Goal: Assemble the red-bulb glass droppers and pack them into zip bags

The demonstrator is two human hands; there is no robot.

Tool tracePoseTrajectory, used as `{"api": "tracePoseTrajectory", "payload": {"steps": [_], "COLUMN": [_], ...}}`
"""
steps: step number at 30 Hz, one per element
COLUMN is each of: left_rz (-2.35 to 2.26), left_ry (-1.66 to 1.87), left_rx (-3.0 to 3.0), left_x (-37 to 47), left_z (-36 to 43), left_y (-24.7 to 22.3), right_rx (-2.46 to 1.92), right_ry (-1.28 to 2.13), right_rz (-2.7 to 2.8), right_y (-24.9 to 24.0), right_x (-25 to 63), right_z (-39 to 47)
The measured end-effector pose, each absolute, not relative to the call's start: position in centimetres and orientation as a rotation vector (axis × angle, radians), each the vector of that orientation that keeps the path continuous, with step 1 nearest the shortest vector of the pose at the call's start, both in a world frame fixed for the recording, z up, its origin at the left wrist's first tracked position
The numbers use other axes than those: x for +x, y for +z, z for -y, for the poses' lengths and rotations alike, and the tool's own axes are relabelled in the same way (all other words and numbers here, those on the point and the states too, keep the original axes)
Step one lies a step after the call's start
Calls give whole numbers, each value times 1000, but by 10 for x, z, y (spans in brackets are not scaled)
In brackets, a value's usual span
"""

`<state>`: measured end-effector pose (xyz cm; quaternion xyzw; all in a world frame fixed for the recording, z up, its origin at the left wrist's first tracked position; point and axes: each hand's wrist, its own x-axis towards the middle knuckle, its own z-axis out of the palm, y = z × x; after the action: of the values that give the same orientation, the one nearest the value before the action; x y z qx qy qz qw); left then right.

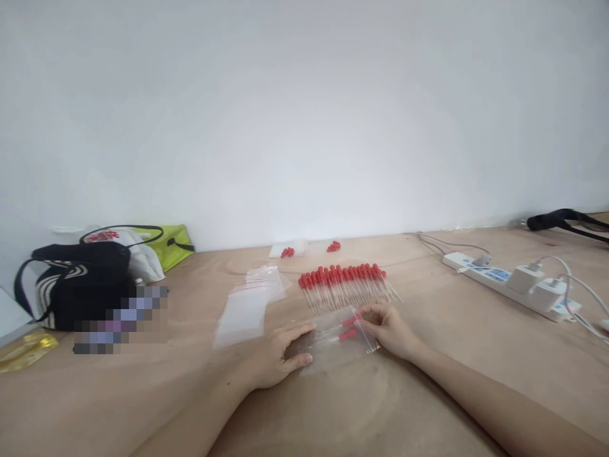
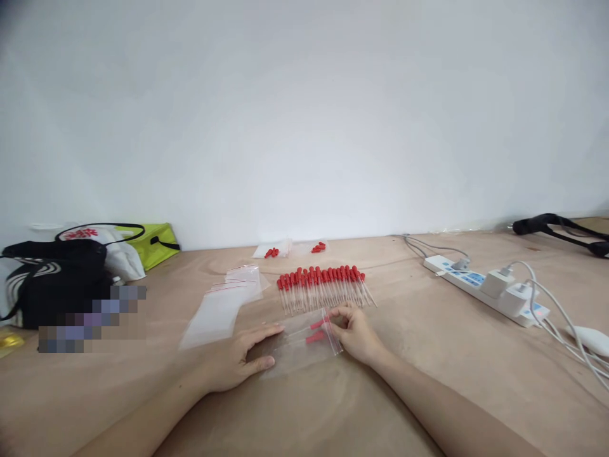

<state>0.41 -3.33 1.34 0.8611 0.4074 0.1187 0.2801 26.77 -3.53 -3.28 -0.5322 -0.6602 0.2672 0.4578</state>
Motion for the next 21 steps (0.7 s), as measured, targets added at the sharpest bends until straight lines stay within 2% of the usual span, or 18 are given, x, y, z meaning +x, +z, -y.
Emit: {"api": "tracePoseTrajectory", "payload": {"steps": [6, 13, 21], "left_rz": [-981, -955, -914], "left_ry": [390, 366, 368], "left_rx": [2369, 2390, 2391], "left_x": [6, 5, 5], "left_z": [31, 26, 26], "left_y": [13, 8, 11], "right_rx": [-1218, -1625, -1808], "right_ry": [696, 437, 389], "right_rz": [1827, 1553, 1432], "right_y": [-27, -8, 0], "right_x": [268, 275, 239], "right_z": [32, -12, -77]}}
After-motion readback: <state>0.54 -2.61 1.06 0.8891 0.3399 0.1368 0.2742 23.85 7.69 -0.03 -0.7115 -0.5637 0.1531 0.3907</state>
